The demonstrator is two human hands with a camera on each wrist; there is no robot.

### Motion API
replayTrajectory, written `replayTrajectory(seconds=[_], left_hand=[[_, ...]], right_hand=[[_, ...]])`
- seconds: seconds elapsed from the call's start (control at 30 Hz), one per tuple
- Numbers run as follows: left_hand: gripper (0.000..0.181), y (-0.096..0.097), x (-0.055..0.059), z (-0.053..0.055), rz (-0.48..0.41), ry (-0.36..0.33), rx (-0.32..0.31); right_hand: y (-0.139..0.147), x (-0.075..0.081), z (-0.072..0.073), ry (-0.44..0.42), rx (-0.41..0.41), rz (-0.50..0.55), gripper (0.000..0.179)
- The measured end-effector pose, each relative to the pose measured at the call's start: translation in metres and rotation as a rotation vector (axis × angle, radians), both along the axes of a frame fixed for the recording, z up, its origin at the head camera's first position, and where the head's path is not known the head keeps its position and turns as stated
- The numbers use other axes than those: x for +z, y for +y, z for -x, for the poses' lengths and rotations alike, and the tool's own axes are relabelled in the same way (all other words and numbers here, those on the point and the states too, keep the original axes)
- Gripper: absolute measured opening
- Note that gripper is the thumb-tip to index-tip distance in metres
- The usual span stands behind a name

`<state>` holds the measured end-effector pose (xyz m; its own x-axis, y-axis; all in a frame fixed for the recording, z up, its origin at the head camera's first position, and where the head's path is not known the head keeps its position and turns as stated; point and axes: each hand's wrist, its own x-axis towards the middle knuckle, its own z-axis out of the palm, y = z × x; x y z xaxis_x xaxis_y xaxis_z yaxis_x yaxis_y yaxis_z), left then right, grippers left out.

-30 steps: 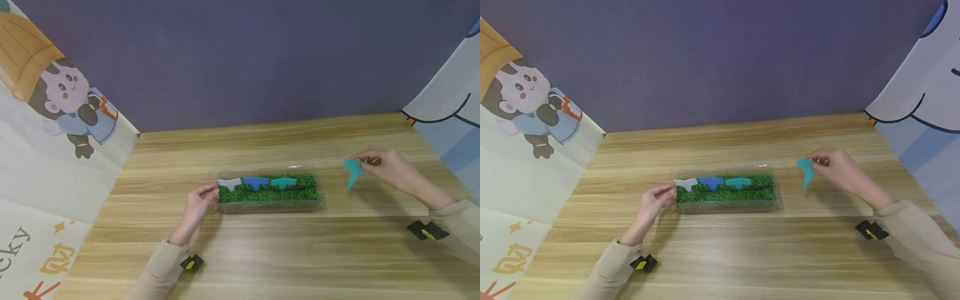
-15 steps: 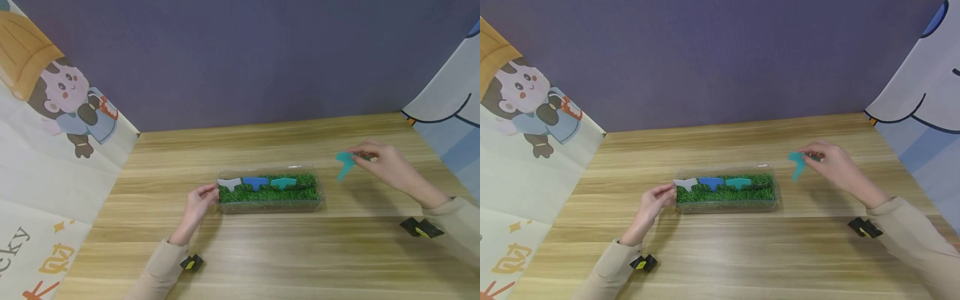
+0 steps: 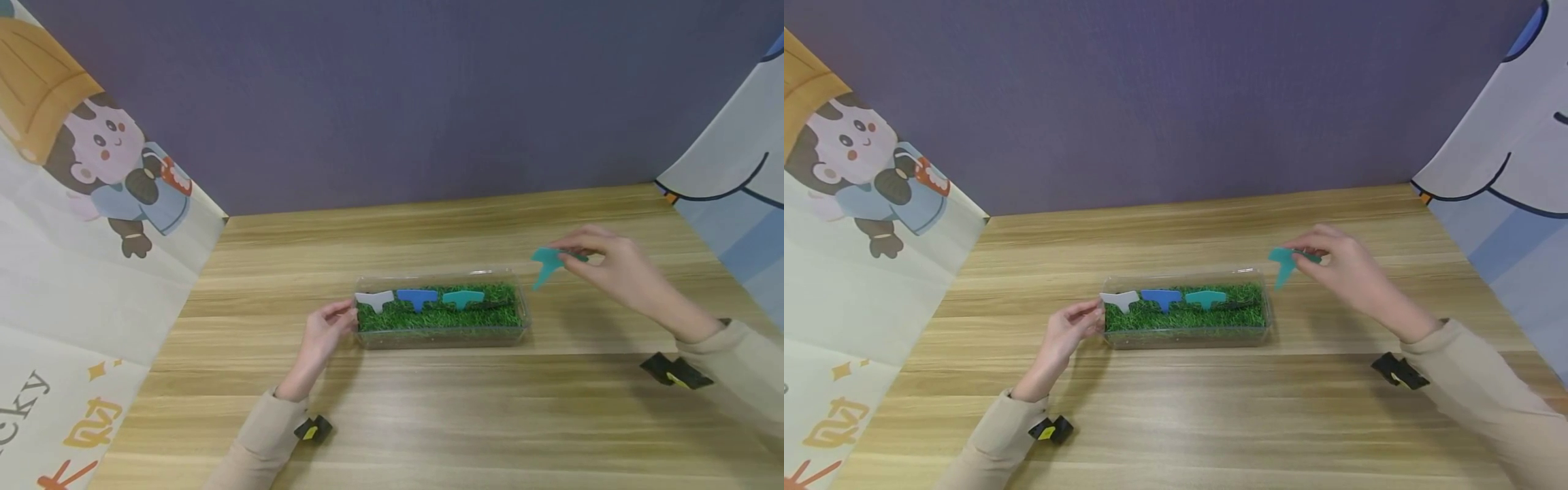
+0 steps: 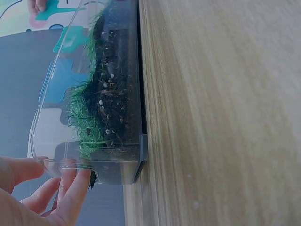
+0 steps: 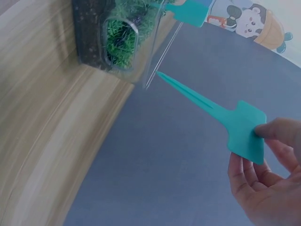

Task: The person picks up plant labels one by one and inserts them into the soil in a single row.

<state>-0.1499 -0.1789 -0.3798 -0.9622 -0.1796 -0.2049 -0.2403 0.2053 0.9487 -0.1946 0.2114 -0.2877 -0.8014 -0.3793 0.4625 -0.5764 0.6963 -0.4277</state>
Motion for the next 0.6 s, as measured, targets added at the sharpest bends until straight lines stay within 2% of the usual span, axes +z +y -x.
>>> replayTrajectory(seconds=[0.2,0.3,0.6], left_hand=[[0.029,0.000,0.000,0.000,0.021,0.018,-0.008],[0.029,0.000,0.000,0.000,0.019,0.015,-0.007],[0.031,0.000,-0.002,0.000,0.003,0.023,-0.002]], right_hand=[[-0.008,0.000,-0.001,0.001,0.067,0.016,0.022],[-0.012,-0.002,-0.002,-0.019,0.075,0.008,0.022],[-0.022,-0.009,0.001,0.000,0.157,0.032,0.025]])
